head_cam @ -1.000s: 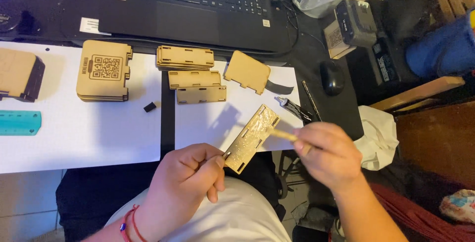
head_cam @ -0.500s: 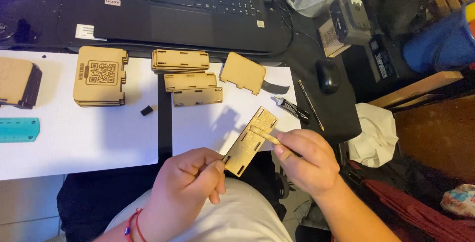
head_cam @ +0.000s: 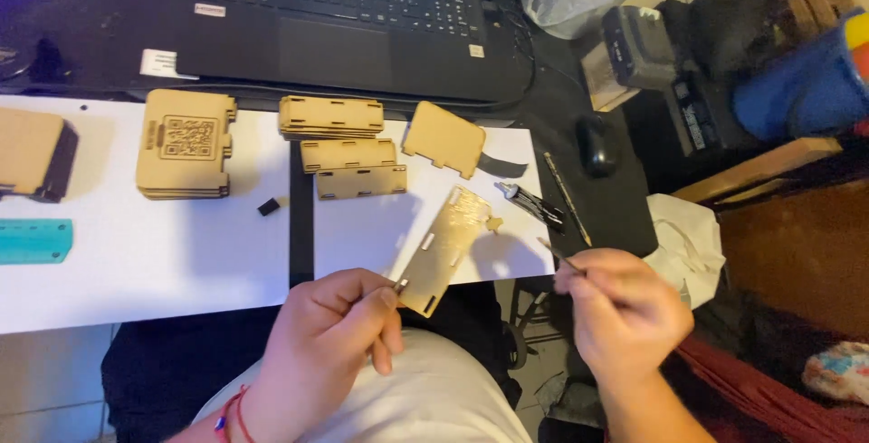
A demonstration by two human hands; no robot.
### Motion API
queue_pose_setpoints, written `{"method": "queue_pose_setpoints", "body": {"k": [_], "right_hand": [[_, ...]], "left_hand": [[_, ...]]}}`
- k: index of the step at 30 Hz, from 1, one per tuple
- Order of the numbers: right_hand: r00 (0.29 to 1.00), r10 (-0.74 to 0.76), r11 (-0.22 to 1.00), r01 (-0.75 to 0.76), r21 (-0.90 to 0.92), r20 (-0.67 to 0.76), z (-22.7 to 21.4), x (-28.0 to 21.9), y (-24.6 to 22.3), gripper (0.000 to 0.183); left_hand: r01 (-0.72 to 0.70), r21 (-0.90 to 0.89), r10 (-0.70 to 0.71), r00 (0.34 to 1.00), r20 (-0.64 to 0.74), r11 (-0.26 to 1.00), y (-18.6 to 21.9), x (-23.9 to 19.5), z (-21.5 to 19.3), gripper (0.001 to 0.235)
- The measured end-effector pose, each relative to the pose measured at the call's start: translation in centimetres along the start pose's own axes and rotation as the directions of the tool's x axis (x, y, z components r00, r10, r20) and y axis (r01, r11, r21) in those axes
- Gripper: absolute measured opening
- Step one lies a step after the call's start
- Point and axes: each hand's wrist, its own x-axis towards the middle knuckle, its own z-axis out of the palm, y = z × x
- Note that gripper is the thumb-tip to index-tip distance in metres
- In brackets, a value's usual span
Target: The person assembles a wooden model by inserting small dowels into pre-cut slots on flat wooden pieces. They use a pencil to apply glue to the edges of the wooden components and then press the pieces together to form a structure.
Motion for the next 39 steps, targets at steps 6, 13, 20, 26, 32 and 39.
{"method": "queue_pose_setpoints", "body": {"k": [6, 13, 20, 26, 32, 39], "right_hand": [[0.775, 0.571, 0.444, -0.569, 0.692, 0.272, 1.9, 1.3, -3.4, 0.009], [0.740, 0.592, 0.423, -0.621, 0.660, 0.317, 2.6, 1.3, -3.7, 0.007], [0.891, -0.296, 0.898, 0.382, -0.217, 0.343, 4.2, 2.4, -2.0, 0.009], [0.773, -0.480, 0.801, 0.579, -0.152, 0.414, 4.9, 3.0, -1.1, 0.008], [0.789, -0.398, 0.829, 0.528, -0.186, 0.468, 3.1, 2.5, -0.9, 0.006], [0.869, -0.339, 0.852, 0.446, -0.273, 0.360, 0.3, 3.1, -1.1, 0.016]], "left_hand": [[0.022, 0.020, -0.021, 0.998, -0.051, 1.000, 0.1, -0.2, 0.1, 0.035], [-0.009, 0.010, 0.009, 1.000, -0.025, 1.000, 0.3, -0.4, 0.3, 0.036], [-0.010, -0.081, 0.016, 0.997, 0.071, 0.997, -0.8, -0.2, 0.5, 0.032], [0.009, -0.155, 0.005, 0.996, 0.090, 0.988, -1.2, 0.2, 0.3, 0.029], [0.044, -0.168, -0.030, 0.996, 0.081, 0.985, -1.1, 0.6, 0.0, 0.027], [0.055, 0.121, -0.060, 0.998, 0.036, 0.991, 0.8, 0.2, 0.2, 0.034]]}}
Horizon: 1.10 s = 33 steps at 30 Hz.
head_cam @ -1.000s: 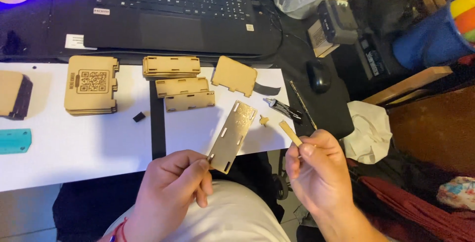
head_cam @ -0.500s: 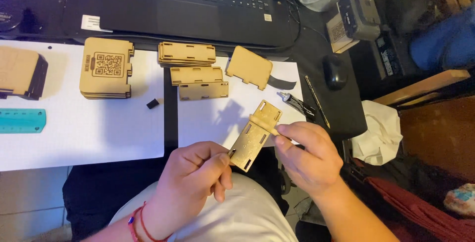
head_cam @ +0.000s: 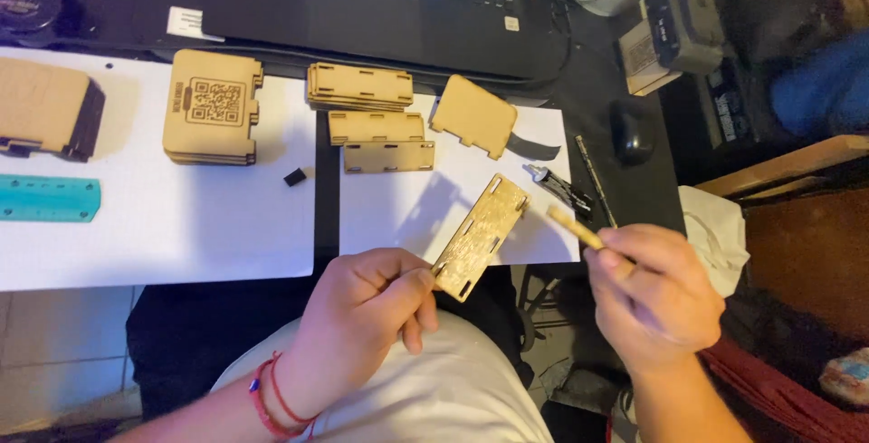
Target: The person assembles a wooden model by inserting small dowels into pre-cut slots on flat wooden pieces. They use a pencil to apply glue to the edges of the wooden components and then press the pieces together to form a structure.
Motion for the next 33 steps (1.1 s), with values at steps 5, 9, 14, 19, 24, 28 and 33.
{"method": "queue_pose_setpoints", "body": {"k": [5, 9, 14, 19, 24, 28, 33], "right_hand": [[0.991, -0.054, 0.997, 0.046, 0.066, 0.120, 2.0, -0.5, -1.2, 0.007], [0.990, 0.119, 0.985, -0.127, 0.113, 0.071, 1.6, -2.6, -1.1, 0.011], [0.971, 0.235, 0.967, -0.230, 0.113, -0.038, 2.4, -3.1, -1.6, 0.017], [0.971, 0.238, 0.956, -0.235, 0.173, 0.002, 4.0, -2.3, -2.9, 0.013], [0.958, 0.243, 0.962, -0.258, 0.093, 0.151, 5.8, -1.4, -2.9, 0.008], [0.933, 0.248, 0.957, -0.278, 0.086, 0.260, 6.7, 1.3, -1.7, 0.006], [0.835, -0.007, 0.990, -0.071, 0.121, 0.550, 7.9, 4.6, -0.6, 0.010]], "left_hand": [[0.038, 0.172, -0.039, 0.999, -0.001, 0.984, 1.9, 0.2, -1.1, 0.035], [0.015, 0.661, -0.107, 0.989, 0.099, 0.751, 4.2, 2.5, -3.8, 0.030], [-0.159, 0.855, -0.025, 0.980, 0.197, 0.493, 3.3, 6.8, -5.3, 0.039], [-0.201, 0.954, 0.067, 0.979, 0.191, 0.224, 1.0, 8.5, -5.8, 0.037], [-0.181, 0.964, 0.362, 0.927, 0.101, 0.195, 0.0, 5.9, -7.1, 0.033], [-0.398, 0.897, 0.601, 0.770, 0.214, 0.191, -3.3, 3.7, -6.9, 0.021], [-0.363, 0.928, 0.771, 0.614, 0.167, 0.088, -5.2, 4.1, -6.6, 0.032]]}}
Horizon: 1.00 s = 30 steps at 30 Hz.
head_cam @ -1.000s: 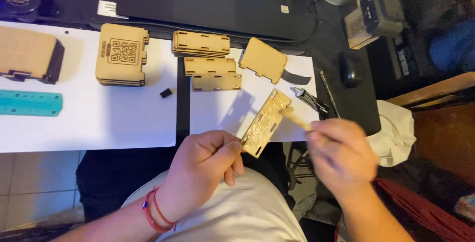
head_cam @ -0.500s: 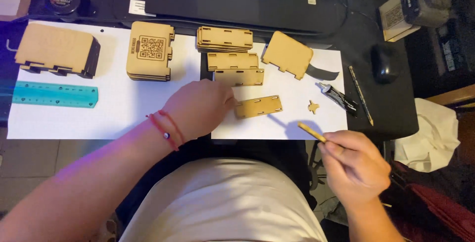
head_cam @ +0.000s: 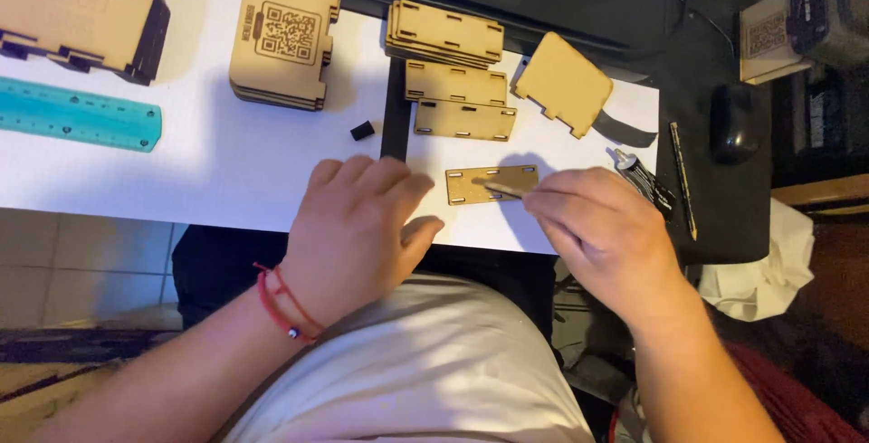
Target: The person assembles a wooden model by inserting small dowels into pre-cut slots on flat wooden pieces. They use a pencil to apply glue to the edges of the wooden components and then press the pieces together to form a structure.
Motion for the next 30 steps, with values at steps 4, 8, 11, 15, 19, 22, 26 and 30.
{"method": "queue_pose_setpoints", "body": {"k": [4, 8, 11, 15, 19, 22, 26, 30], "right_hand": [[0.989, -0.074, 0.997, 0.078, -0.023, 0.129, 0.1, 1.7, 0.4, 0.011], [0.976, -0.077, 0.993, 0.093, -0.066, 0.205, 0.6, 3.0, 0.6, 0.014], [0.975, -0.086, 0.990, 0.107, -0.097, 0.207, 1.1, 3.7, 0.4, 0.014], [0.975, -0.105, 0.986, 0.128, -0.110, 0.197, 1.6, 4.9, 0.0, 0.010], [0.978, -0.114, 0.979, 0.141, -0.149, 0.175, 1.8, 5.1, 0.2, 0.012], [0.976, -0.069, 0.980, 0.105, -0.170, 0.204, 1.6, 5.2, 0.2, 0.011], [0.976, 0.005, 0.991, 0.024, -0.131, 0.218, 1.2, 5.4, 0.2, 0.009], [0.972, 0.036, 0.989, -0.002, -0.149, 0.230, 1.4, 5.4, 0.3, 0.008]], "left_hand": [[0.026, -0.008, -0.027, 0.999, -0.033, 1.000, -0.4, 1.3, 1.0, 0.031], [0.003, -0.030, -0.005, 0.997, -0.081, 1.000, -0.5, 2.1, 1.8, 0.030], [0.022, -0.037, -0.025, 0.996, -0.081, 0.999, -0.5, 2.4, 2.0, 0.023], [0.061, -0.040, -0.061, 0.998, -0.022, 0.997, -0.5, 2.5, 2.0, 0.024], [0.091, -0.027, -0.090, 0.996, 0.016, 0.996, -0.5, 2.7, 2.0, 0.027], [0.104, -0.039, -0.102, 0.994, 0.038, 0.994, -0.5, 2.9, 2.0, 0.030], [0.121, -0.044, -0.118, 0.991, 0.063, 0.992, -0.5, 3.1, 2.0, 0.033], [0.124, -0.037, -0.120, 0.990, 0.077, 0.992, -0.4, 3.1, 2.1, 0.037]]}}
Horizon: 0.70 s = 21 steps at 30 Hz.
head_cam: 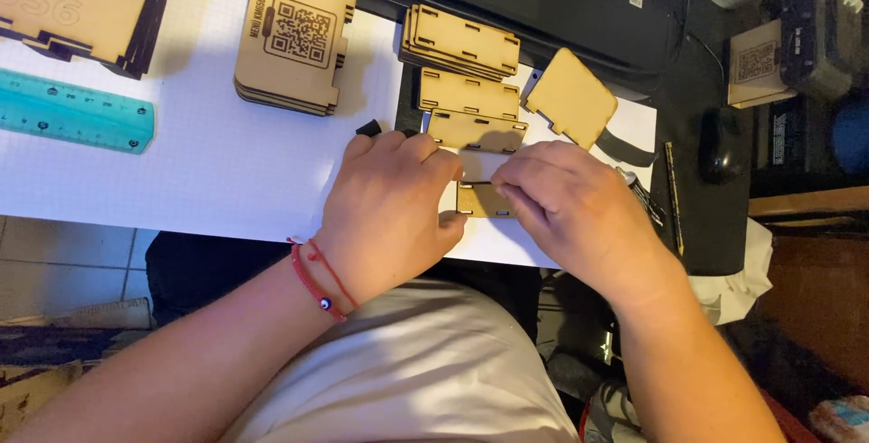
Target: The person assembles a wooden model by inserting small dowels into pre-cut slots on flat wooden pieces. They use a pencil to apply glue to the edges of the wooden components and then press the pieces together to form a structure.
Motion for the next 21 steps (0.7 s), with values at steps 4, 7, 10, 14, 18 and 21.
{"method": "queue_pose_setpoints", "body": {"k": [4, 7, 10, 14, 18, 21], "right_hand": [[1.000, -0.007, 1.000, 0.006, -0.004, -0.015, 0.1, 0.1, -0.1, 0.008], [1.000, -0.016, 1.000, 0.016, 0.011, -0.013, -0.3, 0.0, 0.0, 0.008], [1.000, -0.020, 0.998, 0.020, 0.051, -0.007, -0.8, -0.2, 0.1, 0.007], [0.997, 0.052, 0.993, -0.047, 0.108, -0.051, -0.7, -1.5, 1.0, 0.006], [0.822, 0.528, 0.831, -0.448, 0.330, -0.212, -0.4, -5.0, 2.8, 0.007], [0.658, 0.742, 0.399, -0.276, 0.875, -0.131, 0.4, -8.5, 3.1, 0.008]], "left_hand": [[-0.003, 0.011, 0.003, 1.000, 0.025, 1.000, 0.0, 0.1, 0.0, 0.030], [-0.011, 0.005, 0.011, 1.000, 0.001, 1.000, -0.1, 0.0, 0.2, 0.036], [-0.003, -0.021, 0.003, 1.000, -0.013, 1.000, -0.2, -0.1, 0.5, 0.033], [-0.018, -0.007, 0.019, 1.000, 0.020, 1.000, -0.2, -0.2, 0.6, 0.033], [-0.067, -0.012, 0.066, 0.995, -0.081, 0.998, -0.2, -0.4, 0.4, 0.028], [-0.087, -0.067, 0.088, 0.996, 0.018, 0.994, -0.4, -0.5, -0.5, 0.033]]}}
